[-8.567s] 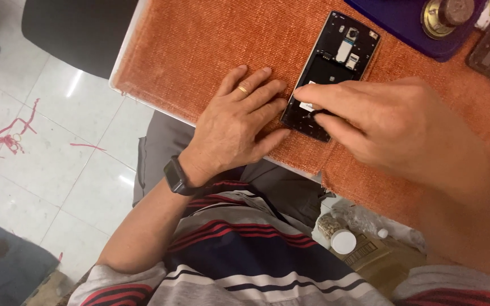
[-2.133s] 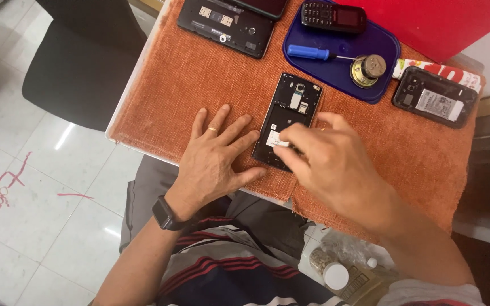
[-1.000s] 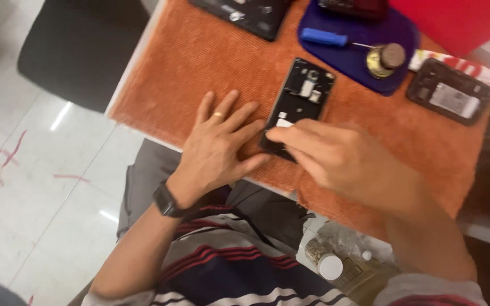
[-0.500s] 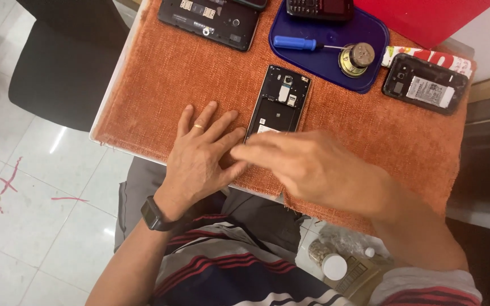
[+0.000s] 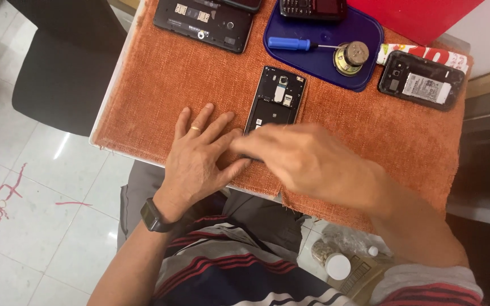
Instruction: Scraping adhesive residue from the internal frame of a disassembled smartphone using fingernails and a small tool.
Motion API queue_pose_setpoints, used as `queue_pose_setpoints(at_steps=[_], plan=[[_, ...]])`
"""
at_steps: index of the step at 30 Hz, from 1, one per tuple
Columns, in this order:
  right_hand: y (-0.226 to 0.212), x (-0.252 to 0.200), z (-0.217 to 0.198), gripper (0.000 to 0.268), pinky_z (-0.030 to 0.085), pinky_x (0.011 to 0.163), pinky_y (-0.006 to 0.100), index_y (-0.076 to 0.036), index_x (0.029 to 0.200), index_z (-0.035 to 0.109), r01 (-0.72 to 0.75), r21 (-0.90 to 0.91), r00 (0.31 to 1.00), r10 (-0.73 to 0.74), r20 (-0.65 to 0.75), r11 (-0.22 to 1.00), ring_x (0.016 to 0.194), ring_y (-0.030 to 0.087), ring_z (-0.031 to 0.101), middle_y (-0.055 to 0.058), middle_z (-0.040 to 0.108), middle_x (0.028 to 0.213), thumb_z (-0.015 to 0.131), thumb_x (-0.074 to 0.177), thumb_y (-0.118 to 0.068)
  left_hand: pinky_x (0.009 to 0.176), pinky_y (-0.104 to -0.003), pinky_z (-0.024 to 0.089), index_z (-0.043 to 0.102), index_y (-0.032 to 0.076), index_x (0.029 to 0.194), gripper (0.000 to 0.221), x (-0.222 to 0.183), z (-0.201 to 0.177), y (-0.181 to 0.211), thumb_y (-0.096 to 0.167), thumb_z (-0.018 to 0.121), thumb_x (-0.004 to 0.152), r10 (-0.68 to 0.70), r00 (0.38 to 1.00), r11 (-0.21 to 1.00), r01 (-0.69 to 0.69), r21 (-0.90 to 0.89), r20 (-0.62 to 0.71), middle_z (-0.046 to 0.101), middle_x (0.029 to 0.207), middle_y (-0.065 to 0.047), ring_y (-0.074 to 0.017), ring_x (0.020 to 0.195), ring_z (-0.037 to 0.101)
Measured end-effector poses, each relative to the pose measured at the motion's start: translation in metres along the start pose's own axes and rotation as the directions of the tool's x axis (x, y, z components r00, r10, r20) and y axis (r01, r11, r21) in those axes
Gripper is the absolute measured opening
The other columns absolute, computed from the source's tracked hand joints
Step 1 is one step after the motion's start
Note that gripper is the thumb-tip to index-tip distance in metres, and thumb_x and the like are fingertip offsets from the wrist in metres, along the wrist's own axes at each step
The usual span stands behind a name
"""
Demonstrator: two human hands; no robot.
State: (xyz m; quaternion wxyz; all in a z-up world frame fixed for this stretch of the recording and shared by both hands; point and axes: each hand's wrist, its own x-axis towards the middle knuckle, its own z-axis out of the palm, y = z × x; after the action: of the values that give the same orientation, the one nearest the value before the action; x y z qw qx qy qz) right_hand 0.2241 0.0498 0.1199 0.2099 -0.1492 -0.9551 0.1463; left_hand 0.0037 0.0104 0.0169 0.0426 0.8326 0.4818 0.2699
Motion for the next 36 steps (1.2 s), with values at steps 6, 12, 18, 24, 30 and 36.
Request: queue_pose_setpoints(at_steps=[6,12,18,24,30,36], plan=[[0.004,-0.005,0.001,0.016,0.047,0.046,0.03,-0.01,0.117,0.069,-0.069,-0.389,0.997,0.077,0.004,0.919,0.058,0.014,0.057,-0.001,0.06,0.078,0.074,0.102,-0.015,0.113,-0.064,0.032,0.074,0.014,0.122,0.048,-0.002,0.001,-0.001,0.053,0.069,0.094,0.016,0.999,1.0,-0.015,0.024,-0.04,0.065,0.138,-0.01,-0.0417,0.134,0.055],[-0.006,0.001,-0.01,0.01,0.056,0.058,0.027,0.0,0.108,0.071,0.148,-0.471,0.984,-0.081,0.16,0.869,0.098,0.013,0.071,0.004,0.072,0.128,0.066,0.102,-0.005,0.115,-0.064,0.027,0.073,0.013,0.123,0.048,-0.003,0.003,-0.004,0.052,0.071,0.094,0.012,1.0,0.999,-0.012,-0.04,-0.019,0.064,0.14,-0.011,-0.0426,0.138,0.05],[-0.012,0.003,-0.011,0.049,0.061,0.068,0.035,-0.011,0.137,0.06,-0.296,0.009,0.934,0.287,0.211,0.955,0.1,0.02,0.072,0.007,0.068,0.125,0.057,0.091,0.006,0.117,-0.064,0.025,0.072,0.015,0.125,0.051,-0.006,0.006,-0.005,0.056,0.066,0.096,0.001,1.0,0.999,-0.002,-0.049,-0.016,0.063,0.142,-0.01,-0.0422,0.141,0.047],[-0.003,0.0,-0.007,0.03,0.061,0.075,0.037,-0.002,0.13,0.067,-0.177,-0.151,0.98,0.188,0.061,0.973,0.089,0.022,0.074,0.013,0.077,0.113,0.067,0.101,-0.003,0.118,-0.066,0.025,0.072,0.014,0.13,0.057,-0.007,0.008,-0.005,0.06,0.064,0.095,-0.022,1.0,0.999,0.022,-0.048,0.002,0.061,0.145,-0.011,-0.0402,0.143,0.045],[-0.002,-0.003,-0.007,0.025,0.06,0.064,0.032,-0.002,0.122,0.072,-0.11,-0.237,0.988,0.132,0.08,0.965,0.077,0.015,0.073,0.007,0.078,0.1,0.077,0.098,-0.006,0.118,-0.065,0.025,0.07,0.015,0.132,0.058,-0.008,0.011,-0.008,0.059,0.067,0.095,-0.005,1.0,0.999,0.004,-0.051,-0.004,0.06,0.146,-0.011,-0.0408,0.144,0.044],[-0.009,0.0,-0.008,0.038,0.062,0.069,0.034,-0.007,0.132,0.065,-0.148,-0.096,0.966,0.164,0.199,0.984,0.08,0.017,0.07,0.006,0.074,0.106,0.065,0.095,0.002,0.121,-0.065,0.02,0.064,0.024,0.143,0.063,-0.011,0.014,-0.01,0.064,0.066,0.094,-0.012,0.999,0.998,0.014,-0.058,0.042,0.051,0.157,-0.005,-0.0362,0.151,0.035]])
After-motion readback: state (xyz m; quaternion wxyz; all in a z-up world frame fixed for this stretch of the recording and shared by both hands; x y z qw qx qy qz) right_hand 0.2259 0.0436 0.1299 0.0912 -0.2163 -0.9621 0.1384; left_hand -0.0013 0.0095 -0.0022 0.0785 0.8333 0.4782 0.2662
